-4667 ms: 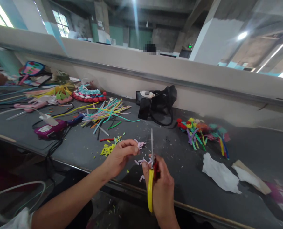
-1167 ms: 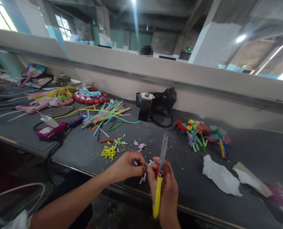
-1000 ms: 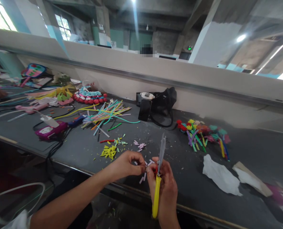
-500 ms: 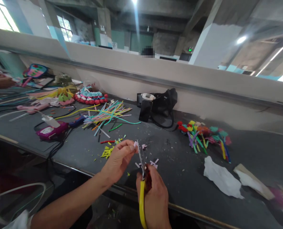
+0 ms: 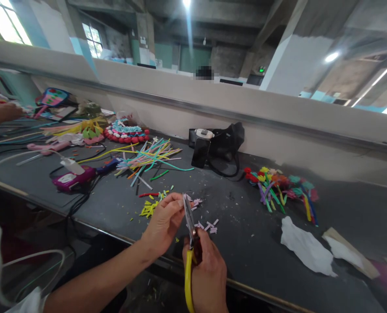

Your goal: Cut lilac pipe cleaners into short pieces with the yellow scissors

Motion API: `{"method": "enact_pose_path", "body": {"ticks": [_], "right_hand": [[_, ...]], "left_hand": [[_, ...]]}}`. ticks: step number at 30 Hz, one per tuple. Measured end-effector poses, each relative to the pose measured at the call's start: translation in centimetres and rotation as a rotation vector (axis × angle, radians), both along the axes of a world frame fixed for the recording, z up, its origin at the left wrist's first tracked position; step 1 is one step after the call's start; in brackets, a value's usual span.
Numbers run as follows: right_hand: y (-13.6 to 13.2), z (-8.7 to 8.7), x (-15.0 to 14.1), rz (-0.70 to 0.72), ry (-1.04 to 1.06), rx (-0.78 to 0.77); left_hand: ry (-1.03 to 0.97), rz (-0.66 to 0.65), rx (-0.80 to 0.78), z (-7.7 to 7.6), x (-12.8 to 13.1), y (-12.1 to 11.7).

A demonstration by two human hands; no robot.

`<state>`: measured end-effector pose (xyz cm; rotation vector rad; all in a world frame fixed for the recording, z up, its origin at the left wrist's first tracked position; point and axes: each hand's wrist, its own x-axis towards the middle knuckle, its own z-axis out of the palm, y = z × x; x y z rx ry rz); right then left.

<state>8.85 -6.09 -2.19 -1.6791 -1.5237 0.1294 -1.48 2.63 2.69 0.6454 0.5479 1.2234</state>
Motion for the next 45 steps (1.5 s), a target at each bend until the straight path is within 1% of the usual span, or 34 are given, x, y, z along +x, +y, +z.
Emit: {"method": "enact_pose_path", "body": {"ticks": [10,15,20,24,28,34,41,45], "right_hand": [[0.0,0.2,-0.1,0.015,0.002,0.002],[-0.1,-0.3,-0.1,0.018,-0.032,0.049],[-0.2,-0.6,0.1,0.063,-0.065,0.096],[-0.2,-0.4,0.2,0.086,-0.057,0.07],[-0.1,0.0,0.0,0.089,-0.054,0.097],[0.2,0.5,-0.2,0.124,0.006,0.037],[0.0,0.5,-0.1,0.122,0.008,0.05],[0.0,0.7,-0.1,0.127,-0.003,0.091]], "left_hand": [[-0.021,0.004,-0.001,0.1,0.1,-0.1],[-0.021,-0.003,0.0,0.1,0.1,-0.1],[-0.001,0.014,-0.002,0.3,0.2,-0.2],[-0.01,0.004,-0.019,0.3,0.1,-0.2],[-0.033,-0.008,-0.007,0.4,0.0,-0.1],[-0.055,-0.014,-0.004,0.3,0.0,0.1],[-0.063,-0.029,-0.004,0.1,0.0,0.1],[-0.049,-0.018,-0.012,0.2,0.1,-0.1]]}}
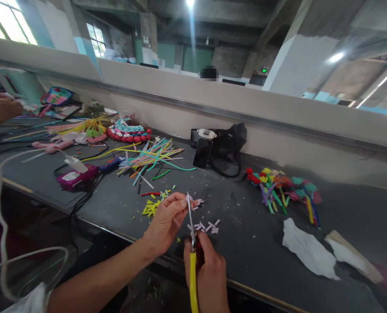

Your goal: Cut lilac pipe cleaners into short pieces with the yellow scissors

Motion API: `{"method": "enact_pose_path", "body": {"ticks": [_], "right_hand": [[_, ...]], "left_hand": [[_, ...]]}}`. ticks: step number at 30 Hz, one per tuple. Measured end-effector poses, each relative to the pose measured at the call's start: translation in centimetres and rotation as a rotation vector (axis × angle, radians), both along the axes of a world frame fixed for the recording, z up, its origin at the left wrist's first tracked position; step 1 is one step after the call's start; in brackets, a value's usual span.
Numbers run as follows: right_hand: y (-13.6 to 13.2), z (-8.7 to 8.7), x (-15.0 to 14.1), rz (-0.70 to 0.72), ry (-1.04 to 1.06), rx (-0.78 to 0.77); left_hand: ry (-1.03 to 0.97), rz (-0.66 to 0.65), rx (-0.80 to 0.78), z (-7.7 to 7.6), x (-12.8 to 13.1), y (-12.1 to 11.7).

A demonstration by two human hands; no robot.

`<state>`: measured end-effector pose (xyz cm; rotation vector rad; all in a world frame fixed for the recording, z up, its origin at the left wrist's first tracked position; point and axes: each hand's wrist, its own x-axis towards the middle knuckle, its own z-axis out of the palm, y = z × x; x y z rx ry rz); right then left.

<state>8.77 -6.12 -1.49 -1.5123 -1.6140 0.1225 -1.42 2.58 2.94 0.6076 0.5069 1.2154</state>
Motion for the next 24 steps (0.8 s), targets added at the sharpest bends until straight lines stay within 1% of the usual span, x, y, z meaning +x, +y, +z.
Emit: {"method": "enact_pose_path", "body": {"ticks": [6,9,12,15,16,18,21,24], "right_hand": [[0.1,-0.3,0.0,-0.032,-0.014,-0.012],[0.2,-0.2,0.2,-0.049,0.007,-0.023],[0.2,0.5,0.6,-0.101,0.078,-0.04],[0.1,1.3,1.2,-0.162,0.203,-0.073],[0.1,1.5,1.4,-0.177,0.254,-0.089],[0.1,2.0,1.9,-0.213,0.353,-0.106],[0.1,2.3,2.5,-0.268,0.467,-0.106],[0.1,2.1,2.9,-0.286,0.501,-0.107]], "left_hand": [[-0.005,0.007,0.038,0.2,0.0,0.0],[0.032,0.004,0.069,0.2,-0.1,0.1],[0.144,0.024,0.114,0.2,-0.2,0.2],[0.366,0.031,0.217,0.0,-0.1,0.2],[0.45,0.03,0.279,-0.1,-0.1,0.1],[0.622,0.048,0.452,-0.4,0.1,0.0],[0.857,0.155,0.803,-0.8,0.4,-0.3],[1.009,0.253,1.16,-1.2,0.6,-0.5]]}}
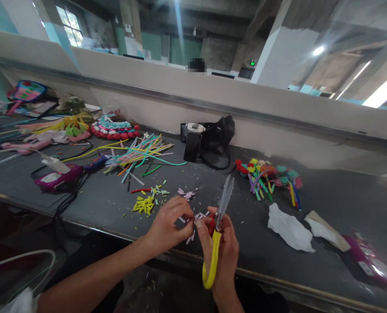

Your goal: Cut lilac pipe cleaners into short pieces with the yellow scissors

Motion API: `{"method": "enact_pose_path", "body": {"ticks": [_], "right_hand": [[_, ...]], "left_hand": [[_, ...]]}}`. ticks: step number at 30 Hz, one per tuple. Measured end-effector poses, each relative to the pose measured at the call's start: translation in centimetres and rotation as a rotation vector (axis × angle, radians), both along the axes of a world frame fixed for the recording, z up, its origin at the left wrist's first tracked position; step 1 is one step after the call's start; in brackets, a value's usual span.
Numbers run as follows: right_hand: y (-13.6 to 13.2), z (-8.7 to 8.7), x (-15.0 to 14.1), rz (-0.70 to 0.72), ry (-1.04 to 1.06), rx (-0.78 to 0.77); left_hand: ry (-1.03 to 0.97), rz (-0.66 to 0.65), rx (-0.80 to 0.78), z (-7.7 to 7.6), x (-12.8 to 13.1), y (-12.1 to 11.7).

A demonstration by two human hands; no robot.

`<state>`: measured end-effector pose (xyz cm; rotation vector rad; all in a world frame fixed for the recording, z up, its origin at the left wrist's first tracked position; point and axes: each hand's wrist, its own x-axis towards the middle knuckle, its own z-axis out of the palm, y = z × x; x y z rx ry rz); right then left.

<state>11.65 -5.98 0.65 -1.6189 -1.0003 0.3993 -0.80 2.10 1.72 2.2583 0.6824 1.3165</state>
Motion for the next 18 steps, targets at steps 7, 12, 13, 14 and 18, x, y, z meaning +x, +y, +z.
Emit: {"method": "enact_pose_path", "body": {"ticks": [7,12,13,14,18], "right_hand": [[0.2,-0.1,0.3,-0.04,-0.183,0.039],[0.2,-0.1,0.3,-0.037,-0.159,0.055],[0.2,-0.2,0.4,-0.023,-0.135,0.051],[0.2,-0.3,0.4,-0.009,-0.114,0.045],[0.2,-0.4,0.6,0.024,-0.11,0.03]], "left_hand": [[0.258,0.074,0.408,-0.8,0.0,-0.6],[0.206,0.018,0.211,-0.3,0.0,-0.9],[0.165,-0.004,0.065,0.0,0.0,-0.9],[0.127,-0.036,-0.108,0.2,-0.1,-0.8],[0.061,-0.222,-0.734,0.9,-0.4,0.0]]}}
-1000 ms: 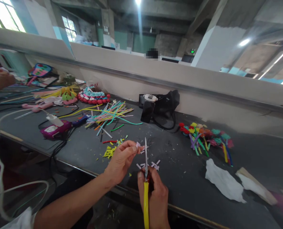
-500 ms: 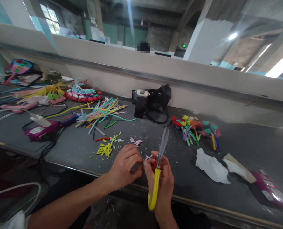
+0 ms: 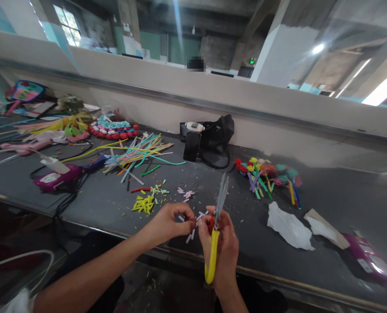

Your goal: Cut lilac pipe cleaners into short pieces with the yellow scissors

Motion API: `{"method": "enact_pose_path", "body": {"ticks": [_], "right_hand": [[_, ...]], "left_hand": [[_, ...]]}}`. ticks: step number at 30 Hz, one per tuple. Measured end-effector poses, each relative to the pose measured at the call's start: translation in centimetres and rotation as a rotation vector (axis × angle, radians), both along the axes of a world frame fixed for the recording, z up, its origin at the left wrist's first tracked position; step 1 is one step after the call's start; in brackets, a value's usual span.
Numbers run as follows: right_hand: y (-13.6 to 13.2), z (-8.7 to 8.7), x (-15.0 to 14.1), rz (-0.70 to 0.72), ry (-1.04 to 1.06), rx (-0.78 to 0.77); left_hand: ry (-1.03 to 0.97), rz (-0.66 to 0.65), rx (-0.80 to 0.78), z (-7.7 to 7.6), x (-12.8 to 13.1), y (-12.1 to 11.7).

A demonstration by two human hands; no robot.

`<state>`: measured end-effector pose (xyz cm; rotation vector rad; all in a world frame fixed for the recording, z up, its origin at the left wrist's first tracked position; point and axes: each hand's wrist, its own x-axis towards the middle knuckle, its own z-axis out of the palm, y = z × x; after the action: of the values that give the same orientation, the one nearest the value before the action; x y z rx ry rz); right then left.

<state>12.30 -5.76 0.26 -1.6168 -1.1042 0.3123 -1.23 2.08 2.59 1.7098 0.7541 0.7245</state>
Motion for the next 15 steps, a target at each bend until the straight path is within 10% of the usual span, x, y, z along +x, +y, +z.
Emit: {"method": "enact_pose_path", "body": {"ticks": [6,15], "right_hand": [[-0.2,0.5,-0.4,0.015,-0.06,0.0],[-0.7,-0.8,-1.9,0.155,-0.357,-0.073]], "left_hand": [[-0.211,-0.042,-0.411,-0.5,-0.1,0.4],[-0.684,0.276,-0.547,0.5,-0.5,1.0]]}}
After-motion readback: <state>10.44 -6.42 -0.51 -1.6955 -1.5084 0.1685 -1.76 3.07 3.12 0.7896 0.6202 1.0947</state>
